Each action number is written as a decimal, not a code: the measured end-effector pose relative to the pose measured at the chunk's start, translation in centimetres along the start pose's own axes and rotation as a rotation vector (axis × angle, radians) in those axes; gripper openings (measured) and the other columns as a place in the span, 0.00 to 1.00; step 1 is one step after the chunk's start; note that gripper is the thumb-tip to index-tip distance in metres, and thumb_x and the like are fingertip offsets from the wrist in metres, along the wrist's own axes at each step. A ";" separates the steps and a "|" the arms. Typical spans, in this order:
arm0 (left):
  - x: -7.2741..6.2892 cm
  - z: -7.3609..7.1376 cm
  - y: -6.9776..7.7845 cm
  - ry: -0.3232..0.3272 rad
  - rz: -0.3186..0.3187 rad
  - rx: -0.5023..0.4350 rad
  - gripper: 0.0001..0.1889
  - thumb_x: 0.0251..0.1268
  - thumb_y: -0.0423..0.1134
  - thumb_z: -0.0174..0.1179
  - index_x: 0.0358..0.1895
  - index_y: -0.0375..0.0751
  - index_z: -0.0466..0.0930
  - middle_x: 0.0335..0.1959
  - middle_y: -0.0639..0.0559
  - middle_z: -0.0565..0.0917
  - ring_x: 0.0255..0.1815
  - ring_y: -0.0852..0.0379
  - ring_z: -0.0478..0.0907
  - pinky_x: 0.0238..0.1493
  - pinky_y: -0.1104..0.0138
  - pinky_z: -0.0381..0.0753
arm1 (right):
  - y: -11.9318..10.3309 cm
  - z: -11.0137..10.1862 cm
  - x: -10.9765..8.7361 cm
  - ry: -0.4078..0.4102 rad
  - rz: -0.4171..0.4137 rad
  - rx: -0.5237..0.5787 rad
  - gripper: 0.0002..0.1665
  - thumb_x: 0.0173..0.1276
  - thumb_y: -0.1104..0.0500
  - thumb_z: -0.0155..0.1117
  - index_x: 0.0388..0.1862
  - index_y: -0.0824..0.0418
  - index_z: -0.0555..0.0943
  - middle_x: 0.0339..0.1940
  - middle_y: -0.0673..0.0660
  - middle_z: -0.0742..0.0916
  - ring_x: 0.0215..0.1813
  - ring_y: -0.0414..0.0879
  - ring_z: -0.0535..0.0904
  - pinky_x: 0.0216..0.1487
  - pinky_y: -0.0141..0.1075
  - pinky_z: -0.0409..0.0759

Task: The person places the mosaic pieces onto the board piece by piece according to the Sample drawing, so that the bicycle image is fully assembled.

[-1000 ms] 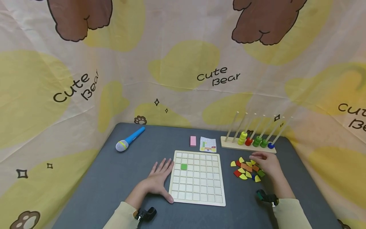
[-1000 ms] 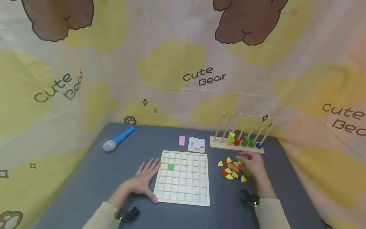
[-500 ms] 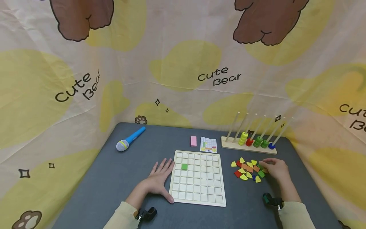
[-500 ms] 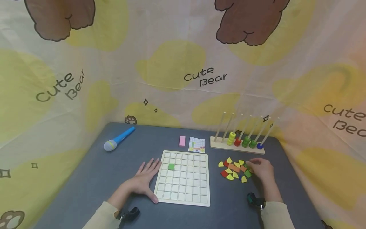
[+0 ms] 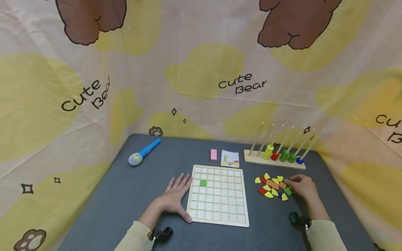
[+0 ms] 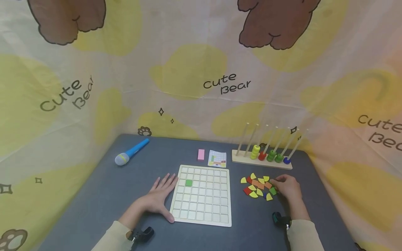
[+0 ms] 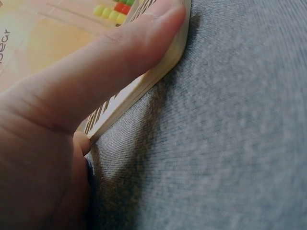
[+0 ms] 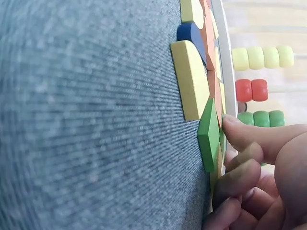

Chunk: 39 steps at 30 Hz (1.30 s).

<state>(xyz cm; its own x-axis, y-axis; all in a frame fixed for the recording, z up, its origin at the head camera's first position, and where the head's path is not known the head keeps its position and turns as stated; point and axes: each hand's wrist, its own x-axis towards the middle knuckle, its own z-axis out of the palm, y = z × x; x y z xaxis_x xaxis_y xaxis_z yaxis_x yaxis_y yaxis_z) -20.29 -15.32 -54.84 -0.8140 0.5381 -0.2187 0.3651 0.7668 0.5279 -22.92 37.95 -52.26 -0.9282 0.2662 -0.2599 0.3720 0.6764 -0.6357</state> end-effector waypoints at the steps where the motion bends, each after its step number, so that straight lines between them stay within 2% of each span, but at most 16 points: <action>1: 0.0 0.0 0.0 0.002 0.008 -0.003 0.79 0.28 0.77 0.75 0.84 0.46 0.37 0.85 0.47 0.37 0.84 0.43 0.27 0.78 0.39 0.28 | 0.0 -0.1 0.0 -0.002 0.003 -0.011 0.32 0.70 0.45 0.67 0.55 0.72 0.78 0.35 0.60 0.83 0.32 0.48 0.78 0.30 0.37 0.76; 5: 0.1 0.0 0.0 0.007 0.020 -0.008 0.80 0.28 0.77 0.75 0.83 0.45 0.38 0.85 0.45 0.37 0.84 0.42 0.27 0.78 0.38 0.27 | -0.4 -0.3 0.0 -0.022 0.019 -0.036 0.31 0.71 0.44 0.66 0.52 0.72 0.82 0.38 0.63 0.83 0.38 0.52 0.76 0.33 0.37 0.73; 13: 0.3 0.3 -0.4 0.008 0.001 0.001 0.80 0.26 0.79 0.74 0.84 0.48 0.37 0.85 0.48 0.37 0.84 0.44 0.26 0.78 0.39 0.27 | -0.5 -0.8 0.4 -0.057 0.022 0.006 0.29 0.70 0.43 0.67 0.46 0.71 0.86 0.40 0.61 0.84 0.41 0.53 0.75 0.35 0.38 0.73; 19: 0.3 0.2 -0.3 0.006 -0.015 0.035 0.80 0.25 0.80 0.73 0.84 0.50 0.37 0.85 0.51 0.36 0.84 0.46 0.26 0.79 0.40 0.28 | -1.1 -0.9 0.1 0.044 0.023 0.049 0.32 0.69 0.37 0.66 0.48 0.67 0.83 0.43 0.62 0.82 0.43 0.54 0.73 0.35 0.39 0.71; 22: 0.4 0.2 -0.4 0.005 -0.019 0.046 0.81 0.24 0.82 0.72 0.84 0.51 0.36 0.85 0.51 0.36 0.84 0.46 0.26 0.79 0.40 0.28 | -1.8 -1.0 -0.2 0.087 0.011 0.075 0.31 0.70 0.38 0.65 0.48 0.66 0.83 0.40 0.60 0.83 0.41 0.54 0.75 0.34 0.38 0.73; 26: 0.3 0.2 -0.3 0.007 -0.019 0.044 0.81 0.24 0.82 0.72 0.84 0.51 0.37 0.85 0.51 0.37 0.84 0.46 0.27 0.79 0.40 0.29 | -2.9 -1.2 -0.6 0.084 0.003 0.112 0.30 0.70 0.40 0.66 0.51 0.67 0.83 0.32 0.55 0.86 0.38 0.53 0.79 0.34 0.39 0.78; 29: 0.2 0.2 -0.2 0.004 -0.020 0.033 0.80 0.24 0.81 0.72 0.84 0.51 0.37 0.85 0.51 0.37 0.85 0.46 0.27 0.79 0.40 0.29 | -3.8 -1.3 -1.0 0.073 -0.030 0.101 0.32 0.70 0.40 0.66 0.54 0.66 0.82 0.32 0.55 0.87 0.39 0.53 0.81 0.35 0.39 0.80; 35: 0.2 0.3 -0.3 -0.007 -0.019 0.013 0.80 0.25 0.78 0.74 0.84 0.48 0.37 0.85 0.49 0.37 0.84 0.45 0.27 0.79 0.40 0.28 | -5.0 -0.7 -1.2 0.064 -0.143 0.065 0.30 0.72 0.39 0.63 0.55 0.63 0.83 0.42 0.64 0.88 0.43 0.57 0.82 0.35 0.36 0.78; 39: 0.2 0.3 -0.3 0.000 -0.013 0.017 0.80 0.25 0.80 0.73 0.84 0.50 0.36 0.85 0.50 0.37 0.84 0.46 0.27 0.79 0.40 0.28 | -5.7 -0.5 -1.7 0.018 -0.203 0.067 0.29 0.76 0.41 0.58 0.58 0.65 0.78 0.37 0.64 0.88 0.38 0.56 0.82 0.31 0.35 0.77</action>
<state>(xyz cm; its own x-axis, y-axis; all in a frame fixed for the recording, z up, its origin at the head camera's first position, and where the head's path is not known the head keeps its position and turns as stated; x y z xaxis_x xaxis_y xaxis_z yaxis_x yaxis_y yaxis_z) -20.47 -15.33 -55.27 -0.8186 0.5281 -0.2258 0.3621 0.7798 0.5107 -23.46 33.95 -47.86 -0.9839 0.1415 -0.1090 0.1763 0.6707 -0.7205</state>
